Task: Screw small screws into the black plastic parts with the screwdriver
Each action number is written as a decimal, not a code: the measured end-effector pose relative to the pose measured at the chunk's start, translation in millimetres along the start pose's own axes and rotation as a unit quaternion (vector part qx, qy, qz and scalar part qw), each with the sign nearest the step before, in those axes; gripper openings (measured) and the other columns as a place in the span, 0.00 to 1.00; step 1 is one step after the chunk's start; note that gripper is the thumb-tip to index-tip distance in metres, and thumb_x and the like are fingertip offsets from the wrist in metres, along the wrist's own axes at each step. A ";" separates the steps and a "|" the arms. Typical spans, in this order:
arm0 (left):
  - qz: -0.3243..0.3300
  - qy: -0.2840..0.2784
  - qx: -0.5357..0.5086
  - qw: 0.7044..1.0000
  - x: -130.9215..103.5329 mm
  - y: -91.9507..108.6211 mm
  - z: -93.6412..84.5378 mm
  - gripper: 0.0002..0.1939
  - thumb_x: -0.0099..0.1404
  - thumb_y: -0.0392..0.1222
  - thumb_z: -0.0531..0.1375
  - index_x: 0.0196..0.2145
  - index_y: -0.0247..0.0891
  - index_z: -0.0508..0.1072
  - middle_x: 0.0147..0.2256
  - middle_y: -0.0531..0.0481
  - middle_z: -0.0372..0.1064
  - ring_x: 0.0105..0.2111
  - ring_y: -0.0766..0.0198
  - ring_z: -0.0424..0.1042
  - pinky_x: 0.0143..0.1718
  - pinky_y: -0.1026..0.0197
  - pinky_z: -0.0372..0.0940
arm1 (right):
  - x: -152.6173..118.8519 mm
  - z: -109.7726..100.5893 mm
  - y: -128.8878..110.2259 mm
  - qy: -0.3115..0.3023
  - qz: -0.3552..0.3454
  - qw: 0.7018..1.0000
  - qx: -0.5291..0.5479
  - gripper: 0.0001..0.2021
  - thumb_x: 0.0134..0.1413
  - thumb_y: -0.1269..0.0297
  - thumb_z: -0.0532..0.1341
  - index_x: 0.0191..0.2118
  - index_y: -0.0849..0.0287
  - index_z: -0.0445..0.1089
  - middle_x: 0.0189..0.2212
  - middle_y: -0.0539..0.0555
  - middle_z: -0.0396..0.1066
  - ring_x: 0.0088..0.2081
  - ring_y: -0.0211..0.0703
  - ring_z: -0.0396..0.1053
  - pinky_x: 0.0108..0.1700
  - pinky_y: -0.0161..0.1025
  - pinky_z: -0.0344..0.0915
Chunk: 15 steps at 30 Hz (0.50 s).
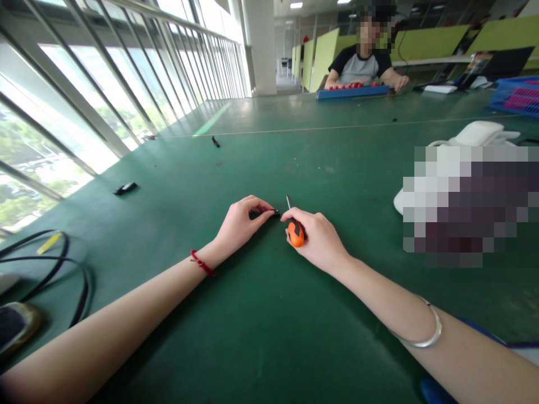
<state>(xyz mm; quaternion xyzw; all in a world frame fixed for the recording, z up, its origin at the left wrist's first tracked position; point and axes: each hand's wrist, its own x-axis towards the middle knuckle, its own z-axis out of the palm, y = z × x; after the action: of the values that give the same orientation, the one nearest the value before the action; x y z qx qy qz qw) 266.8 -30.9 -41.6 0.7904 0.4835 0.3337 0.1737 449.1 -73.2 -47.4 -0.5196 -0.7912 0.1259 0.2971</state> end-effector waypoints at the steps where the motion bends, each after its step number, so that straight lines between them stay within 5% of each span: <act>1: 0.003 0.008 0.007 1.000 -0.2 0.2 -0.2 0.07 0.61 0.40 0.58 0.32 0.37 0.75 0.33 0.49 0.72 0.35 0.63 0.70 0.37 0.61 0.64 | 0.1 -0.3 0.0 0.009 0.002 1.000 0.014 0.10 0.49 0.68 0.57 0.40 0.55 0.67 0.30 0.50 0.71 0.27 0.38 0.64 0.33 0.36 0.61; 6: 0.094 0.011 0.069 0.993 -3.9 5.7 -1.6 0.08 0.63 0.42 0.56 0.34 0.38 0.73 0.37 0.49 0.72 0.39 0.61 0.67 0.42 0.59 0.61 | 1.8 -1.2 0.8 0.072 0.014 0.993 0.097 0.08 0.52 0.66 0.57 0.39 0.57 0.66 0.36 0.52 0.71 0.35 0.40 0.68 0.38 0.35 0.62; 15: 0.182 -0.016 0.082 0.980 -8.9 12.9 -1.1 0.10 0.65 0.45 0.54 0.36 0.38 0.72 0.38 0.49 0.71 0.39 0.63 0.66 0.40 0.61 0.59 | 1.2 -1.2 1.4 0.056 0.008 0.991 0.119 0.07 0.52 0.64 0.59 0.37 0.58 0.68 0.35 0.52 0.72 0.36 0.40 0.69 0.39 0.36 0.62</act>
<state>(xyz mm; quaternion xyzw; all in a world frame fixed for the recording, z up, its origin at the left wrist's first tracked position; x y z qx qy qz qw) 271.7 -44.9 -36.3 0.8820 0.3546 0.3060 0.0524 450.6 -71.6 -46.7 -0.4929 -0.7487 0.1925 0.3995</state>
